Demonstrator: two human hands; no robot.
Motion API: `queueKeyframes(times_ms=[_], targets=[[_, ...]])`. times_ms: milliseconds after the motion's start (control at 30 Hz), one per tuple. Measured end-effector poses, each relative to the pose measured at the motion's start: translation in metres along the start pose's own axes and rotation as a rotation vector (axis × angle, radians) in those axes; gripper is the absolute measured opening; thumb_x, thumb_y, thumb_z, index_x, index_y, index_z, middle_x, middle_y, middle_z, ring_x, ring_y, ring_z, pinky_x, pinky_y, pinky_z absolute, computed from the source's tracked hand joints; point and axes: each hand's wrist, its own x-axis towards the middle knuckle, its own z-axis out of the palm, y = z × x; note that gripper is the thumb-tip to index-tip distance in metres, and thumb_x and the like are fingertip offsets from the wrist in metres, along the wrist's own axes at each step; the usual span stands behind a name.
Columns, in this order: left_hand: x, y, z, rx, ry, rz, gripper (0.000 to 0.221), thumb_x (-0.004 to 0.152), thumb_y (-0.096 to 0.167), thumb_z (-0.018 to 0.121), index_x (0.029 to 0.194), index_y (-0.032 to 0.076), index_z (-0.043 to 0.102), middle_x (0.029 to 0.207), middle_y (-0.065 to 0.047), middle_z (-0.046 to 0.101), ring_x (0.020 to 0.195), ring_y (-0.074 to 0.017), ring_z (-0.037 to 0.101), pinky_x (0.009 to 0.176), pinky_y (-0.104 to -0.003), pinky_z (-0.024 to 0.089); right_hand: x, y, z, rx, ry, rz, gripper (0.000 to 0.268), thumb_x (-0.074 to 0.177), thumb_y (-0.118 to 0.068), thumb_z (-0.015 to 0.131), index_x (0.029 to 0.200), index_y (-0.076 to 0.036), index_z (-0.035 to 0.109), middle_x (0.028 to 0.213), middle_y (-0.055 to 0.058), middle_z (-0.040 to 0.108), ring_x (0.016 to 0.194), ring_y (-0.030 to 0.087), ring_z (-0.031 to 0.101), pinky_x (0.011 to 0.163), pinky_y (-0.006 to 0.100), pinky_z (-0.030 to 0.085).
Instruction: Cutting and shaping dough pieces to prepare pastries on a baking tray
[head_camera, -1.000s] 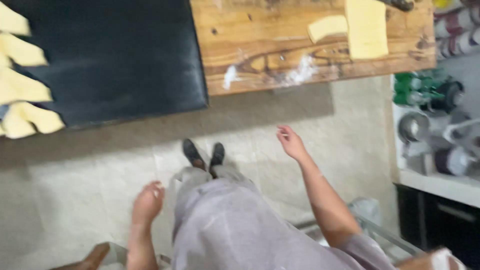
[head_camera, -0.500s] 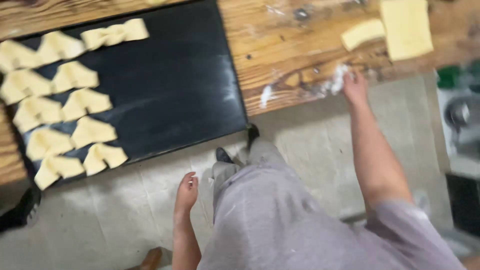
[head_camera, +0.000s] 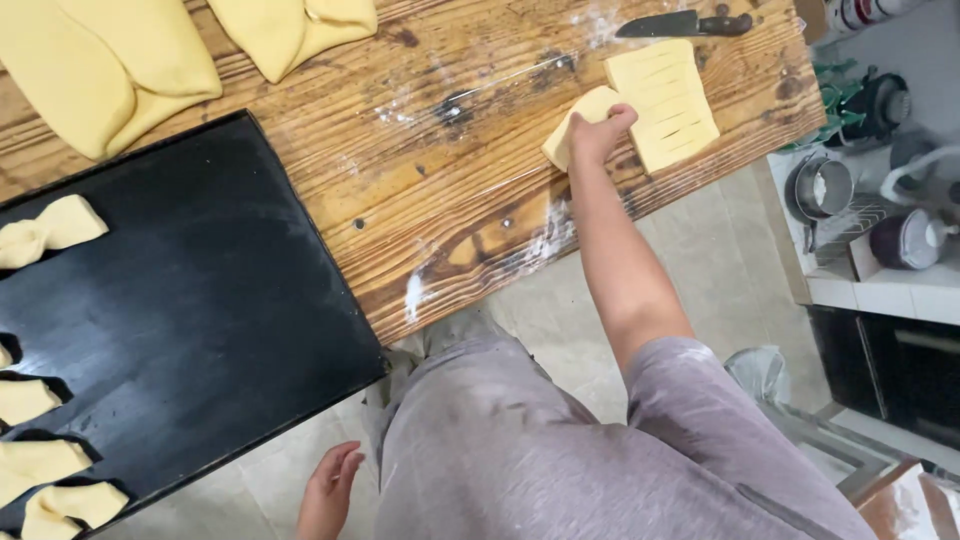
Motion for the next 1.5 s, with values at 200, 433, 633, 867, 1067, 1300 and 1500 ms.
queueKeyframes(times_ms=[200, 433, 633, 867, 1067, 1300, 1500], targets=[[-0.016, 0.201, 0.018, -0.103, -0.195, 0.436, 0.028, 0.098, 0.033, 0.058, 0.109, 0.014, 0.075, 0.088, -0.002, 0.077, 0.085, -0.0127, 0.071, 0.08, -0.027, 0.052, -0.069, -0.039, -0.042, 0.63, -0.65, 0.019, 0.093, 0.074, 0.016, 0.082, 0.141, -0.021, 0.029, 0.117, 0.024, 0.077, 0.099, 0.026, 0.077, 0.088, 0.042, 0.062], [0.051, 0.328, 0.068, -1.271, -0.516, 0.656, 0.061, 0.105, 0.034, 0.061, 0.154, 0.004, 0.04, 0.152, -0.018, 0.047, 0.136, -0.0329, 0.049, 0.112, -0.059, 0.041, -0.206, -0.056, -0.121, 0.71, -1.325, 0.362, 0.06, 0.089, 0.005, 0.071, 0.141, -0.014, 0.048, 0.125, 0.018, 0.071, 0.1, 0.037, 0.075, 0.079, 0.054, 0.068], [0.04, 0.307, 0.045, -1.369, -0.433, 0.691, 0.036, 0.089, 0.005, 0.077, 0.122, -0.001, 0.064, 0.113, -0.019, 0.073, 0.096, -0.0304, 0.075, 0.082, -0.048, 0.063, -0.244, -0.007, -0.116, 0.493, -1.382, 0.129, 0.038, 0.086, 0.001, 0.08, 0.109, -0.009, 0.052, 0.103, 0.008, 0.07, 0.081, 0.026, 0.076, 0.062, 0.035, 0.067], [-0.002, 0.224, -0.005, -0.901, -0.001, 0.614, 0.04, 0.074, 0.003, 0.092, 0.108, -0.005, 0.072, 0.093, -0.016, 0.075, 0.08, -0.0198, 0.072, 0.061, -0.029, 0.062, -0.289, 0.058, -0.082, 0.379, -1.433, -0.046, 0.039, 0.09, -0.001, 0.081, 0.092, -0.013, 0.044, 0.089, 0.007, 0.069, 0.072, 0.019, 0.074, 0.057, 0.027, 0.065], [0.003, 0.15, -0.023, -1.262, 0.019, 0.689, 0.05, 0.072, -0.011, 0.087, 0.117, -0.005, 0.066, 0.103, -0.018, 0.076, 0.095, -0.0269, 0.076, 0.081, -0.035, 0.065, -0.383, 0.066, -0.097, 0.401, -1.473, -0.017, 0.03, 0.093, -0.007, 0.078, 0.096, -0.011, 0.048, 0.079, 0.004, 0.068, 0.062, 0.018, 0.072, 0.051, 0.027, 0.065], [-0.025, 0.093, -0.115, -1.507, -0.228, 0.787, 0.049, 0.077, -0.018, 0.078, 0.12, -0.004, 0.06, 0.107, -0.024, 0.074, 0.091, -0.0289, 0.077, 0.081, -0.038, 0.065, -0.452, 0.041, -0.115, 0.665, -2.156, 0.648, 0.054, 0.103, -0.006, 0.048, 0.155, -0.011, 0.037, 0.137, 0.03, 0.06, 0.116, 0.047, 0.064, 0.093, 0.071, 0.051], [-0.058, 0.07, -0.193, -1.397, -0.243, 0.816, 0.064, 0.07, -0.02, 0.084, 0.127, -0.004, 0.059, 0.108, -0.019, 0.073, 0.09, -0.0297, 0.077, 0.077, -0.042, 0.067, -0.55, 0.05, -0.108, 0.76, -2.174, 0.573, 0.101, 0.081, 0.01, 0.074, 0.163, -0.011, 0.019, 0.138, 0.033, 0.058, 0.113, 0.046, 0.067, 0.088, 0.06, 0.058]])
